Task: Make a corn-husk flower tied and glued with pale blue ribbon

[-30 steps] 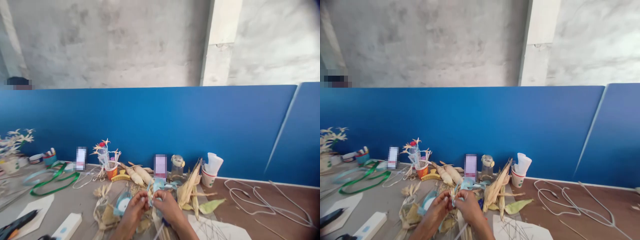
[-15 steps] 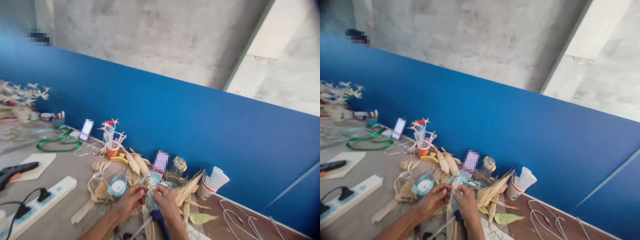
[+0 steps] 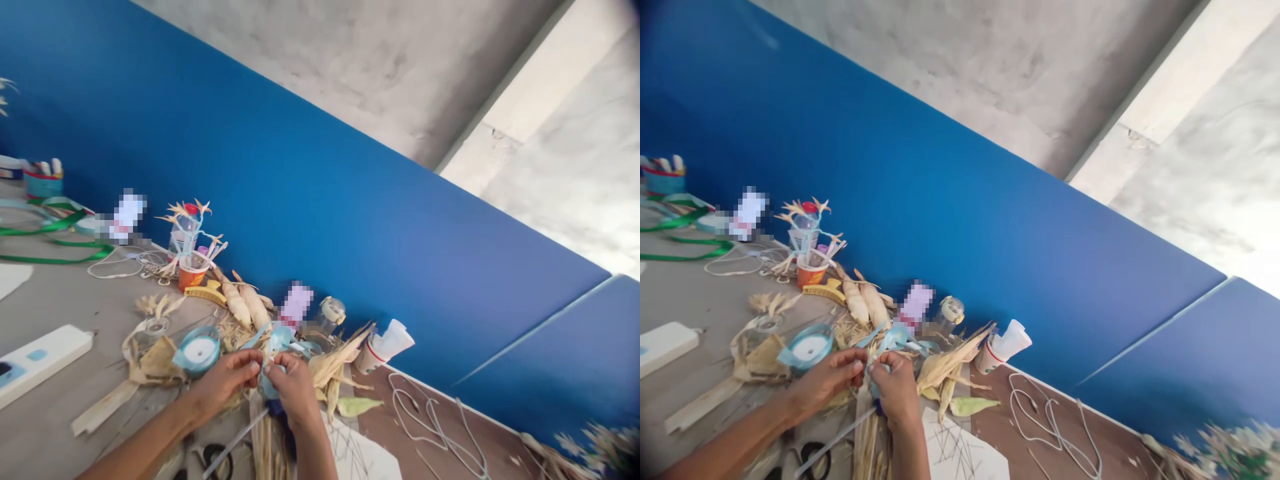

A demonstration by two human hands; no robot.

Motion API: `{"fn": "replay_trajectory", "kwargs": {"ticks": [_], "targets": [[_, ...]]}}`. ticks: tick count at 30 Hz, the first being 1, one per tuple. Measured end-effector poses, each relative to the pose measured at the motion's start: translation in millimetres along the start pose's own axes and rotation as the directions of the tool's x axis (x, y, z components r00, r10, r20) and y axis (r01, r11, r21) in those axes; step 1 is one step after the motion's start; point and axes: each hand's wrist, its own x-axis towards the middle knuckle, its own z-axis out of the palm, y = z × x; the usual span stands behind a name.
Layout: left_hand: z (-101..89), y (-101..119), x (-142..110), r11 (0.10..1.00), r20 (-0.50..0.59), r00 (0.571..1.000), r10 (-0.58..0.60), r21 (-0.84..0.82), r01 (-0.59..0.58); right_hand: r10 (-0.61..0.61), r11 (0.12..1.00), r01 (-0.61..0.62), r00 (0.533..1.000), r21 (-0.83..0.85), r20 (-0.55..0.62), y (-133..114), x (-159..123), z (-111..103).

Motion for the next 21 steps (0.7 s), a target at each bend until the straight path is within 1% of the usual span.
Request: {"fn": "replay_trajectory", "kwargs": {"ticks": [3, 6, 9, 12, 15, 17, 20, 21], "targets": [[5.2, 3, -2, 0.999, 0.004, 1.000, 0.003, 0.033, -0.003, -0.024, 1.000, 0.024, 1.000, -0.020, -0.013, 2, 1, 3], [6.9, 1, -1, 0.998, -0.024, 1.000, 0.016, 0.061, -0.015, -0.040, 0.998, 0.039, 0.999, -0.039, -0.007, 6, 3, 4], [8.2, -3, 3, 0.995, -0.065, 0.996, 0.057, 0.086, -0.051, -0.052, 0.996, 0.051, 0.999, -0.070, -0.005, 11, 4, 4], [12.3, -5, 4, 0.995, -0.061, 0.997, 0.053, 0.092, -0.047, -0.064, 0.994, 0.062, 0.998, -0.089, -0.018, 15, 5, 1], [15.0, -3, 4, 0.991, -0.043, 0.997, 0.061, 0.123, -0.055, -0.030, 0.996, 0.028, 0.999, -0.082, -0.027, 19, 6, 0], [14.3, -2, 3, 0.991, -0.067, 0.997, 0.038, 0.131, -0.028, -0.018, 0.996, 0.014, 0.999, -0.088, -0.042, 21, 6, 1], [8.8, -5, 5, 0.990, -0.100, 0.995, 0.007, 0.143, 0.007, -0.034, 0.994, 0.027, 0.997, -0.106, -0.065, 24, 8, 4], [6.1, -7, 7, 0.988, -0.093, 0.996, -0.006, 0.155, 0.020, -0.023, 0.994, 0.016, 0.997, -0.107, -0.067, 25, 8, 5]]}}
